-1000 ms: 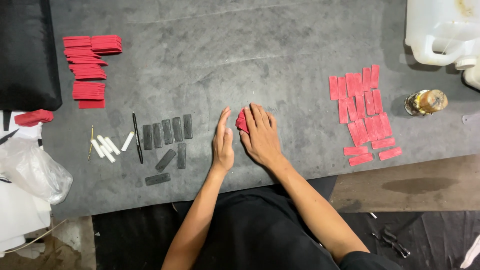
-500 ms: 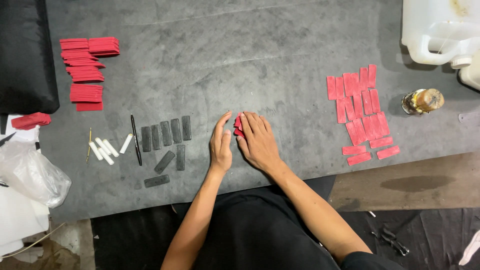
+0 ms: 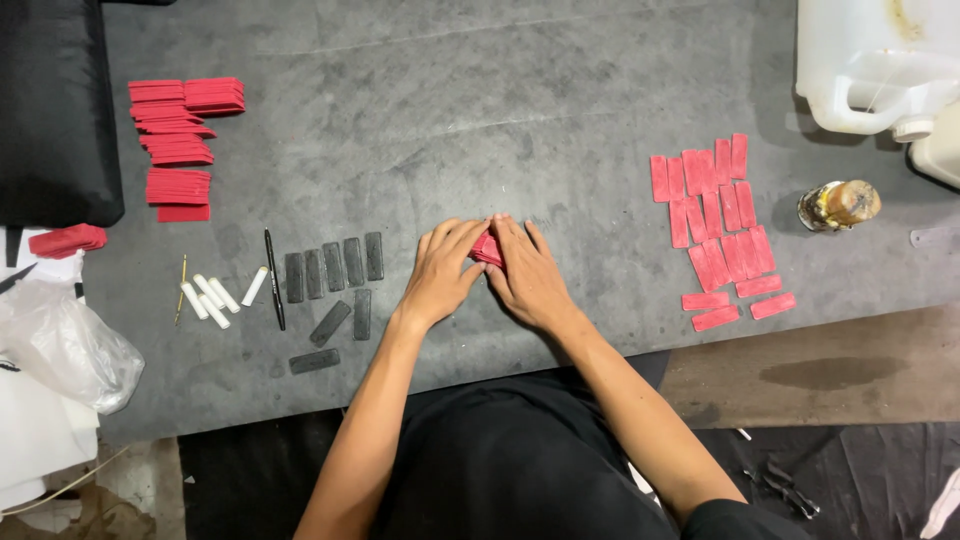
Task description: Stacking small red leather strips into neat piles on a workbench
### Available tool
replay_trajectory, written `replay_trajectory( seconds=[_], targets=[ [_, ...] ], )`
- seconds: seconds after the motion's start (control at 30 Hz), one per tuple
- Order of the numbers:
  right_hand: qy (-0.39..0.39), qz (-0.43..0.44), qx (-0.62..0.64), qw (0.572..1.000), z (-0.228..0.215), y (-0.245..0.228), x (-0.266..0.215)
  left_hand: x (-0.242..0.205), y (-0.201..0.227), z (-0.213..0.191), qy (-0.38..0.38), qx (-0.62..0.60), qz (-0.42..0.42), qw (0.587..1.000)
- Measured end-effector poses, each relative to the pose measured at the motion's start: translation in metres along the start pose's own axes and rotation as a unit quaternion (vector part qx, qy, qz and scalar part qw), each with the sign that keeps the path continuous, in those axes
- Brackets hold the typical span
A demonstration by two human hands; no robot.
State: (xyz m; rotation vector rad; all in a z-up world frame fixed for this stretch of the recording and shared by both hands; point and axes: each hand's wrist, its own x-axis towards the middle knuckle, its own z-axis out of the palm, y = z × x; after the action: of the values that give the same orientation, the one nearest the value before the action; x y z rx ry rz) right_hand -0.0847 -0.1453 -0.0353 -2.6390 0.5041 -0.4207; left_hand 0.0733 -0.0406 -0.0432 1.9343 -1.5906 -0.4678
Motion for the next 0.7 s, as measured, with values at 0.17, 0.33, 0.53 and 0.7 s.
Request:
replay_trajectory(
  seconds=[0.17, 0.33, 0.53, 0.7],
  targets=[
    [0.018, -0.003, 0.076, 0.997, -0.004, 0.019, -0.010, -0.001, -0.007, 0.008, 0.050, -0.027, 0.017, 0.998],
    [0.103, 0.016, 0.065, 0.992, 0.010, 0.038, -0.028, -0.009, 0.005, 0.011, 0.095, -0.007, 0.029, 0.995],
    [0.188, 0.035, -0.017, 0.981, 0.021, 0.029, -0.035, -0.010, 0.006, 0.011, 0.103, -0.004, 0.028, 0.994],
    [0.249, 0.112, 0.160, 0.949, 0.006, 0.014, -0.037, -0.010, 0.005, 0.014, 0.107, 0.018, 0.028, 0.994]
  ],
)
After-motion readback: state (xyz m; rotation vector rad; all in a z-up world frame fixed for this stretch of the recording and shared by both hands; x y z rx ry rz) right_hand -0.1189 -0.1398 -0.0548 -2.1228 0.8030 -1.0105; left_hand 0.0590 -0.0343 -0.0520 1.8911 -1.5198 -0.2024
